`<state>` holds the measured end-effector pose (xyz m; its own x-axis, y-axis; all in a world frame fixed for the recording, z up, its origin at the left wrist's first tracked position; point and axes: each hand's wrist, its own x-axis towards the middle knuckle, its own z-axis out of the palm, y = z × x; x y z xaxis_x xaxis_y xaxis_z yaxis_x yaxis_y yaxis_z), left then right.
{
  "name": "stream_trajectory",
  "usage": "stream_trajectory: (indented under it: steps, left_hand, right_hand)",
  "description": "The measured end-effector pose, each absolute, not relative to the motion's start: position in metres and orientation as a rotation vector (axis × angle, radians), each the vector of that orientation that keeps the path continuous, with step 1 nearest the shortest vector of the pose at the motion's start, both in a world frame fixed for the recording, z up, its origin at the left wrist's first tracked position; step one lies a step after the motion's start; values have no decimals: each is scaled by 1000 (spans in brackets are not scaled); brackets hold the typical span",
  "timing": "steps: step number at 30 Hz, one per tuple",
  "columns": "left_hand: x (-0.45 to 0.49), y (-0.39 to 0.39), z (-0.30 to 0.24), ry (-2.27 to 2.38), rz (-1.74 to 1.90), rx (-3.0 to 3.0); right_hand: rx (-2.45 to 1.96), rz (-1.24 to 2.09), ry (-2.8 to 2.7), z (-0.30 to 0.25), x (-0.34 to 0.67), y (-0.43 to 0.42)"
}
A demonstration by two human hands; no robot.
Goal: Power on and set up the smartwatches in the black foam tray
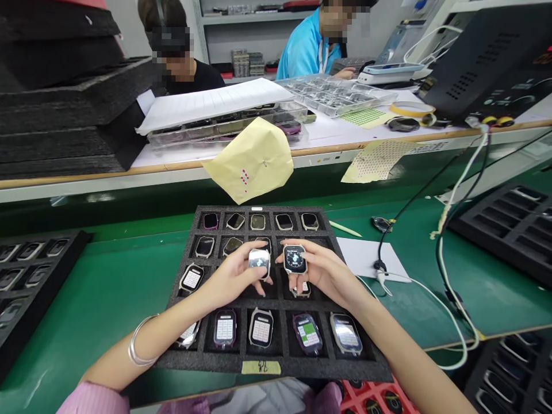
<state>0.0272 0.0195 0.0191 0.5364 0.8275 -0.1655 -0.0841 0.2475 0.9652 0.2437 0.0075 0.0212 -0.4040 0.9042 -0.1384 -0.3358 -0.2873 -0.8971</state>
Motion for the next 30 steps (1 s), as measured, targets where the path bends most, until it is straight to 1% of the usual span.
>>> stream_trajectory:
  steps: [3, 7, 11, 24, 30]
  left_hand:
    - [27, 21, 24, 787, 735, 1018]
    - [26, 20, 24, 757, 735, 976]
    - [25, 20, 20, 731, 749, 1022]
    - [25, 22, 15, 732, 725, 1091]
    - [28, 23, 11, 785, 743, 1274]
  right_hand:
    - [-871, 1766, -1040, 19, 243, 7]
    - [-893, 1744, -1045, 17, 243, 6]
    - [-880, 1753, -1049, 16, 244, 5]
    - [-930, 1634, -1203, 11, 246, 4]
    - [-794, 1675, -1240, 14, 245, 5]
